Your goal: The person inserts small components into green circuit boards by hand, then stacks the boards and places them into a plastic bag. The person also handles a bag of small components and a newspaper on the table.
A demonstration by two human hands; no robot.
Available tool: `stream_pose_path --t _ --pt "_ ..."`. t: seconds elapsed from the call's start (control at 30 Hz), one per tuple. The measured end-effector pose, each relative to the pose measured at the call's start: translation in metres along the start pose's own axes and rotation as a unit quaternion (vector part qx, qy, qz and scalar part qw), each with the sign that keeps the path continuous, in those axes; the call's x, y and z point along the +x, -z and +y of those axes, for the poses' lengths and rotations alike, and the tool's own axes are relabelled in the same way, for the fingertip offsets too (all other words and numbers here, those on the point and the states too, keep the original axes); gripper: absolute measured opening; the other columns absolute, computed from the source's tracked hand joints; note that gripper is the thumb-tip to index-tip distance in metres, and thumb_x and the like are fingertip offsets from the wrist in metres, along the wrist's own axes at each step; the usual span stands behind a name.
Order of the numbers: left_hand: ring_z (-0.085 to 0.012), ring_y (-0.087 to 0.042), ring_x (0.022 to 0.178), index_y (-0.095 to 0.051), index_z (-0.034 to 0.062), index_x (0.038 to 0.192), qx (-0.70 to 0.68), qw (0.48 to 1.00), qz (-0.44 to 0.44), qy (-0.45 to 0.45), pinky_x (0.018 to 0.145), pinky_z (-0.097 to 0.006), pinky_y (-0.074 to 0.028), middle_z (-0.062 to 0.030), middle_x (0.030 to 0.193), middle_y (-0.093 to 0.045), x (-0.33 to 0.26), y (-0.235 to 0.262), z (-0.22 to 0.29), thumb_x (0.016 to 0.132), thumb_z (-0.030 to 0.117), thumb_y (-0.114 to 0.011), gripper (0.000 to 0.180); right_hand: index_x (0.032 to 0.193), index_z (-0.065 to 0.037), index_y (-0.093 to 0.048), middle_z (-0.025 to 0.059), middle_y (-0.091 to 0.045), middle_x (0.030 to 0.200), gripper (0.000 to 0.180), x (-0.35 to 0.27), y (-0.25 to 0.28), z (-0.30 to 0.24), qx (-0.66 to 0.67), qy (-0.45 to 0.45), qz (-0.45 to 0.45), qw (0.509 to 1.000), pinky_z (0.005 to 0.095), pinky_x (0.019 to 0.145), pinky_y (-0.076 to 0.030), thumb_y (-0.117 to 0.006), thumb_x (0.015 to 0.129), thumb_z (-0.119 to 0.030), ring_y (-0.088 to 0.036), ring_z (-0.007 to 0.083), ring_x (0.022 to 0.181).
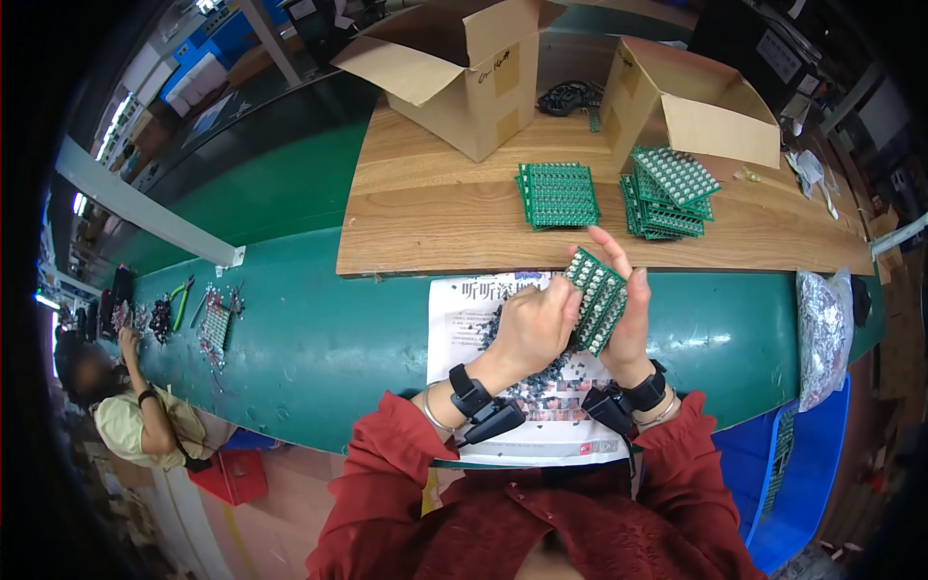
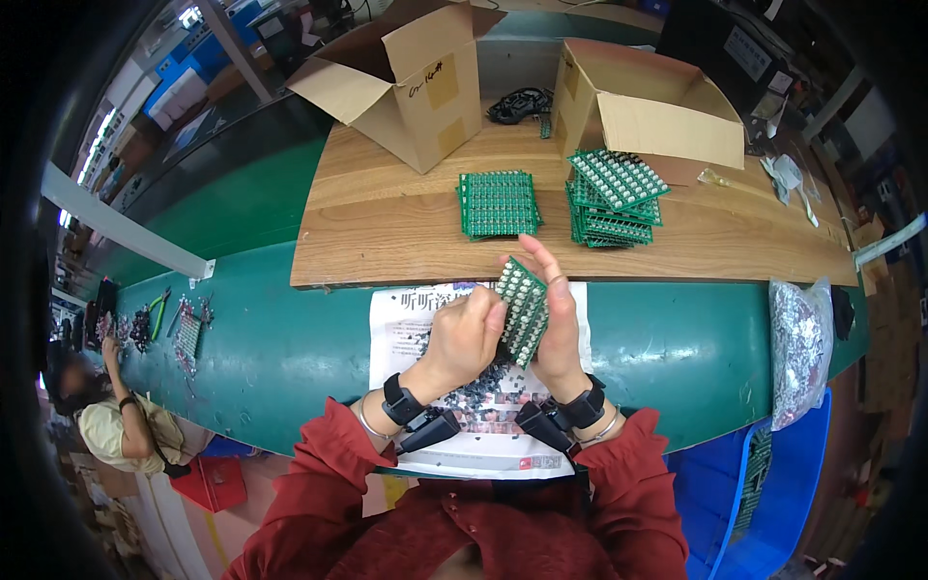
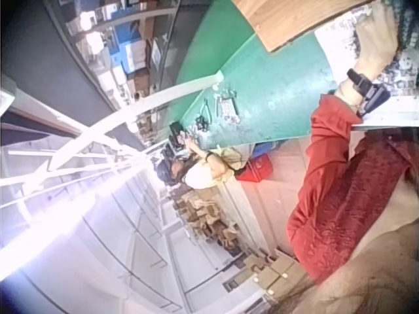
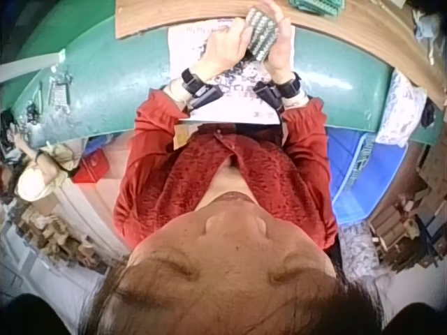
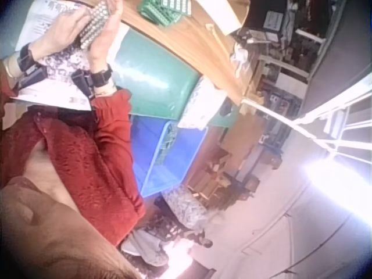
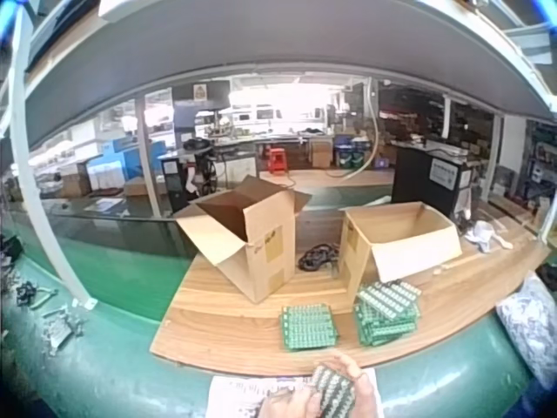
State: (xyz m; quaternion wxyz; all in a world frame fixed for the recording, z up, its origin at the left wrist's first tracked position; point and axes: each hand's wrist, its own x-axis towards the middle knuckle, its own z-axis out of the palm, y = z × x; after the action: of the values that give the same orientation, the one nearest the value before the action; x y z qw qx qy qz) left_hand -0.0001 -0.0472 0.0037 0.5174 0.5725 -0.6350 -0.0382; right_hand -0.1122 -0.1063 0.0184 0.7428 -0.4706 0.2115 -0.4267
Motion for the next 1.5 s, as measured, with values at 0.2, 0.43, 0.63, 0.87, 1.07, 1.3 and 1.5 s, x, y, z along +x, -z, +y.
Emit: stream_pose_path --t 0.2,0.43,0.63,0.87,1.07,1.3,1.5 --pt "-0.0325 -0.055 0.051 -0.049 0.0043 0.082 0.025 0.997 -0.077 -0.023 0.048 -0.04 -0.043 -0.0129 0.056 -0.053 0.003 0.005 0.004 0.086 0.01 -0.057 0.011 0.138 -0.002 -0.032 0.0161 -0.05 0.122 0.073 0.001 0.004 0.002 0.006 0.018 0.009 1.0 0.0294 0.094 -0.04 -0.038 0.09 -0.057 -0.051 0.017 0.107" --pt "-0.032 -0.055 0.05 -0.05 0.0051 0.082 -0.021 0.999 -0.027 0.009 0.048 -0.039 -0.043 -0.0112 0.055 -0.053 -0.001 0.001 -0.002 0.085 0.011 -0.059 0.012 0.138 -0.002 -0.032 0.0159 -0.05 0.122 0.075 0.002 0.001 -0.005 0.038 -0.007 0.025 0.999 0.0284 0.093 -0.041 -0.037 0.09 -0.059 -0.051 0.0162 0.107" --pt "-0.0324 -0.055 0.05 -0.05 0.0044 0.08 0.052 0.994 -0.091 -0.03 0.05 -0.04 -0.043 -0.012 0.056 -0.054 0.001 0.003 0.004 0.085 0.012 -0.06 0.014 0.138 -0.002 -0.033 0.0153 -0.05 0.121 0.074 0.003 0.005 -0.003 0.018 0.008 0.033 0.999 0.0278 0.09 -0.043 -0.036 0.091 -0.059 -0.052 0.0149 0.103" --pt "-0.0324 -0.056 0.053 -0.05 0.0042 0.08 -0.02 0.998 -0.057 0.035 0.051 -0.04 -0.045 -0.0121 0.058 -0.055 -0.004 0.002 0.001 0.086 0.012 -0.06 0.014 0.137 -0.003 -0.034 0.014 -0.05 0.122 0.073 0.005 0.006 -0.009 0.036 0.016 0.047 0.998 0.0259 0.084 -0.045 -0.035 0.091 -0.059 -0.054 0.0129 0.097" --pt "-0.0321 -0.058 0.056 -0.05 0.0031 0.085 0.02 0.993 -0.114 -0.031 0.05 -0.038 -0.044 -0.012 0.06 -0.055 -0.003 -0.001 0.0 0.087 0.01 -0.057 0.01 0.136 -0.004 -0.035 0.0133 -0.051 0.121 0.071 0.005 0.008 -0.003 0.01 0.022 0.05 0.998 0.0255 0.081 -0.047 -0.035 0.092 -0.059 -0.055 0.0124 0.095" --pt "-0.0328 -0.058 0.056 -0.049 0.0027 0.087 -0.067 0.995 -0.071 0.037 0.051 -0.039 -0.045 -0.0133 0.06 -0.055 -0.007 0.003 0.0 0.087 0.008 -0.057 0.009 0.136 -0.004 -0.035 0.0133 -0.053 0.119 0.069 0.006 0.006 -0.01 0.074 -0.006 0.056 0.996 0.0253 0.08 -0.048 -0.035 0.092 -0.058 -0.056 0.0119 0.093" --pt "-0.0325 -0.058 0.054 -0.048 0.0035 0.087 0.013 0.992 -0.122 -0.029 0.051 -0.039 -0.046 -0.0132 0.061 -0.056 -0.002 0.001 0.001 0.086 0.007 -0.057 0.009 0.136 -0.005 -0.034 0.0149 -0.053 0.121 0.074 0.007 0.011 -0.005 0.04 0.005 0.059 0.997 0.0288 0.084 -0.048 -0.031 0.091 -0.063 -0.057 0.0153 0.096"
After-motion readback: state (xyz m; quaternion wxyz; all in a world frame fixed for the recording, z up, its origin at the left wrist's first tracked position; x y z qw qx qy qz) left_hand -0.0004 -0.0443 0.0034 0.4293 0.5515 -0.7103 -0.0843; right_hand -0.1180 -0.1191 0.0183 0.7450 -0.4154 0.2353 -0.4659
